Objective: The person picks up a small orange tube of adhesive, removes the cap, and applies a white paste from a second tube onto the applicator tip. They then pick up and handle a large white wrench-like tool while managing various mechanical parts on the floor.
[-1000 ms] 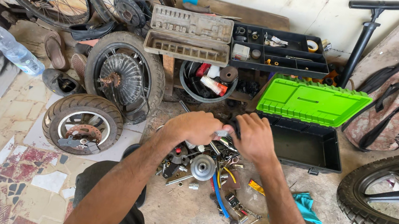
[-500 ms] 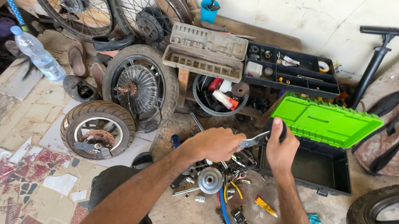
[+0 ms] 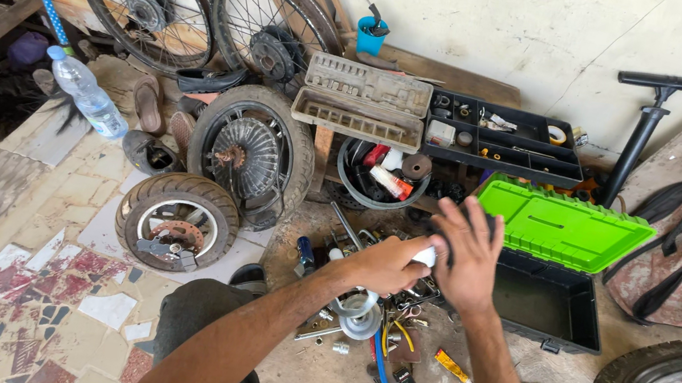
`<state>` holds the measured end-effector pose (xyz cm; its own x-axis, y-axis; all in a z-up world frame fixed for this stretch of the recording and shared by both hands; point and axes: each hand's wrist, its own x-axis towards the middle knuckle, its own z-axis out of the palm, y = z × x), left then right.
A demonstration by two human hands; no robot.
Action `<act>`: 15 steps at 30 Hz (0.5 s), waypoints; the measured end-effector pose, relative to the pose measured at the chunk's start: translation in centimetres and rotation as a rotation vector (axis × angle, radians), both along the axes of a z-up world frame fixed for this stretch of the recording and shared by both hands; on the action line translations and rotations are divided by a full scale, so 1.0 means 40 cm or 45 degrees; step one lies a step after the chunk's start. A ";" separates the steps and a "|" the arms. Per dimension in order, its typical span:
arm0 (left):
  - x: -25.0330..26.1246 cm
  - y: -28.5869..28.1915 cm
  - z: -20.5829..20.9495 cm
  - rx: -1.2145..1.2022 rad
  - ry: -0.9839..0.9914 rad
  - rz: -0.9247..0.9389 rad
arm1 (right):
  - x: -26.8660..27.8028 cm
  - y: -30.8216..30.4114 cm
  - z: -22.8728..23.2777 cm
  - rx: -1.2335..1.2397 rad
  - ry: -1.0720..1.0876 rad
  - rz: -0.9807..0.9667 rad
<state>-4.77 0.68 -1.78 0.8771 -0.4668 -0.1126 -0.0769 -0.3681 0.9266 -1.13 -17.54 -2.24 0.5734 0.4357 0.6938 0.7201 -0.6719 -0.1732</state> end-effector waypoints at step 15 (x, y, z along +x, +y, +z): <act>0.031 -0.054 -0.019 -0.502 0.431 0.400 | -0.066 0.059 -0.055 0.424 0.810 0.138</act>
